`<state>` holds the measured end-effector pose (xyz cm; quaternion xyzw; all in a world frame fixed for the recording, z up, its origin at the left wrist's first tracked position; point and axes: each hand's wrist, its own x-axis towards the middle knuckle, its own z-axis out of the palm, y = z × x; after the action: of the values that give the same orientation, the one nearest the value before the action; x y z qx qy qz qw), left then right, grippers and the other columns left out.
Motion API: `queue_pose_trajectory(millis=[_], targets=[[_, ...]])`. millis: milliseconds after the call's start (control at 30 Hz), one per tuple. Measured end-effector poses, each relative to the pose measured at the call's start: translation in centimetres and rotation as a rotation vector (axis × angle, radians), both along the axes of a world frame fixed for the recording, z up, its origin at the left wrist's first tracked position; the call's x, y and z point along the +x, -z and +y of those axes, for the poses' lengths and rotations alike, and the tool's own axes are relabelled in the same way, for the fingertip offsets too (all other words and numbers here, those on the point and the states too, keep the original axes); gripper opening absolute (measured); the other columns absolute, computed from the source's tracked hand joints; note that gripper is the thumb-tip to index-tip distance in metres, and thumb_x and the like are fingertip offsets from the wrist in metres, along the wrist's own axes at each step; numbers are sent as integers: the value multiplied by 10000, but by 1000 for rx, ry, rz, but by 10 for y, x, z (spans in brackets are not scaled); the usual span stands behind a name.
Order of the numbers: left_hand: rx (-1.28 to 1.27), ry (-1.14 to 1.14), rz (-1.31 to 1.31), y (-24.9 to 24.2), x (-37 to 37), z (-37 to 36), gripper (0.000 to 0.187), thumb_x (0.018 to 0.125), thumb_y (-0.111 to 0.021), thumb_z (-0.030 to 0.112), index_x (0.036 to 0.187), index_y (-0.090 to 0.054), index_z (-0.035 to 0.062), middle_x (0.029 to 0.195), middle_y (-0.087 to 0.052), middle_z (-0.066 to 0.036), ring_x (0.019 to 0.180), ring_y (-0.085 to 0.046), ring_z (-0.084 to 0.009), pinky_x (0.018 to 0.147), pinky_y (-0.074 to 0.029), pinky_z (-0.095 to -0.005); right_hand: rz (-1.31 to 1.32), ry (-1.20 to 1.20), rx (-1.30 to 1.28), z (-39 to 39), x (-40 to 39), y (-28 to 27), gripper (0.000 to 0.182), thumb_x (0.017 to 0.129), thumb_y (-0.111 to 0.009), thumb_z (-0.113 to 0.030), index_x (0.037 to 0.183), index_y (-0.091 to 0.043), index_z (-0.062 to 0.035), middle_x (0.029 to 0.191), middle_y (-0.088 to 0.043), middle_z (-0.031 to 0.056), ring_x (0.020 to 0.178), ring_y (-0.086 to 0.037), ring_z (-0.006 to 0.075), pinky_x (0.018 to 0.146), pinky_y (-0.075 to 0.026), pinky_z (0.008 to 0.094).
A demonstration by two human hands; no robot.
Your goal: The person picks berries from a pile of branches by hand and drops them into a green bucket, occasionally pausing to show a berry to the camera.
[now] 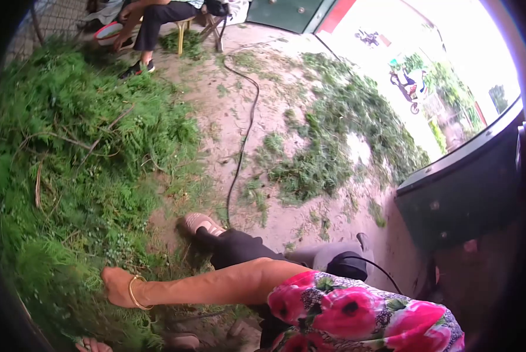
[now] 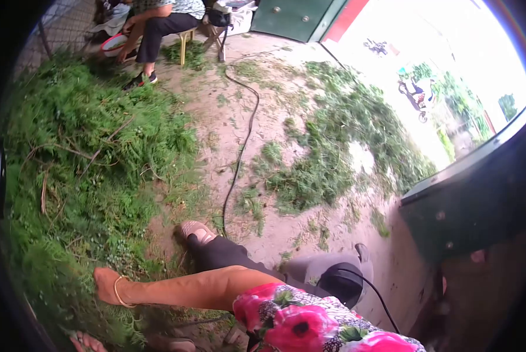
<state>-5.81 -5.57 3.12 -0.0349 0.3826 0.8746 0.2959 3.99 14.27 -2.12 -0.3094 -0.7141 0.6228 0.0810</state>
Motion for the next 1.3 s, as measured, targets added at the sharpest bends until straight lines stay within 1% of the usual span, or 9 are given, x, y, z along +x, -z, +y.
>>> queue_pose_trajectory(millis=[267,333,367,500,667,700,733,900,1300], targets=[[280,165,-435,26,11,5,159,877,-523,160,923,-429,40,835,-435,-51,649,-401,-113,475,-330,-218,291,207,35,18,-6,16,376,836,-596,-349,732,-624,11,502,-519,148,473,-494,189,478,-439,375],[282,104,-476,21,8,-11,215,861,-562,186,916,-443,15,826,-447,-57,667,-440,-140,492,-373,-242,641,482,-1778,26,-9,5,259,862,-519,-213,711,-591,-14,923,-571,193,846,-517,244,768,-474,358],[268,72,-445,25,0,-32,250,855,-561,195,948,-477,-21,854,-503,-111,676,-482,-181,499,-402,-268,588,403,-1833,27,1,-14,259,862,-519,-213,711,-591,-14,923,-571,193,846,-517,244,768,-474,358],[-26,-242,-239,6,3,-95,156,848,-560,130,909,-527,-9,844,-573,-154,634,-521,-199,460,-420,-255,52,-198,-55,37,21,-14,496,893,-496,-439,1064,-489,27,1104,-542,229,1009,-500,268,921,-386,326],[-798,-522,-24,19,44,-187,175,829,-588,141,962,-556,32,741,-579,-112,547,-510,-187,431,-421,-250,-114,-54,-364,29,23,-7,575,903,-427,-545,1030,-582,-6,1094,-589,191,1066,-518,234,986,-327,334],[-796,-533,-30,33,53,-213,175,829,-588,141,962,-556,32,741,-579,-112,547,-510,-187,431,-421,-250,31,-195,-466,27,32,-38,517,907,-456,-499,965,-578,0,854,-535,107,726,-426,181,699,-321,326],[-913,-490,-4,59,54,-254,257,816,-605,168,1025,-550,28,837,-589,-141,666,-546,-233,533,-462,-297,177,-335,-569,25,37,-54,467,912,-484,-453,899,-574,5,615,-480,24,386,-335,127,411,-314,319],[-2246,-311,211,93,77,-312,675,722,-697,244,1273,-419,-30,1349,-350,-273,1322,-216,-376,1073,-186,-461,145,-249,-971,20,51,-74,484,915,-451,-489,824,-598,-37,584,-433,-13,459,-294,60,470,-300,233],[-949,51,708,-25,105,-43,462,758,-692,95,1168,-517,-28,1106,-593,-178,988,-600,-221,840,-490,-308,218,-377,-879,11,47,-69,424,940,-439,-423,871,-629,-50,644,-509,4,555,-441,108,572,-380,261]])
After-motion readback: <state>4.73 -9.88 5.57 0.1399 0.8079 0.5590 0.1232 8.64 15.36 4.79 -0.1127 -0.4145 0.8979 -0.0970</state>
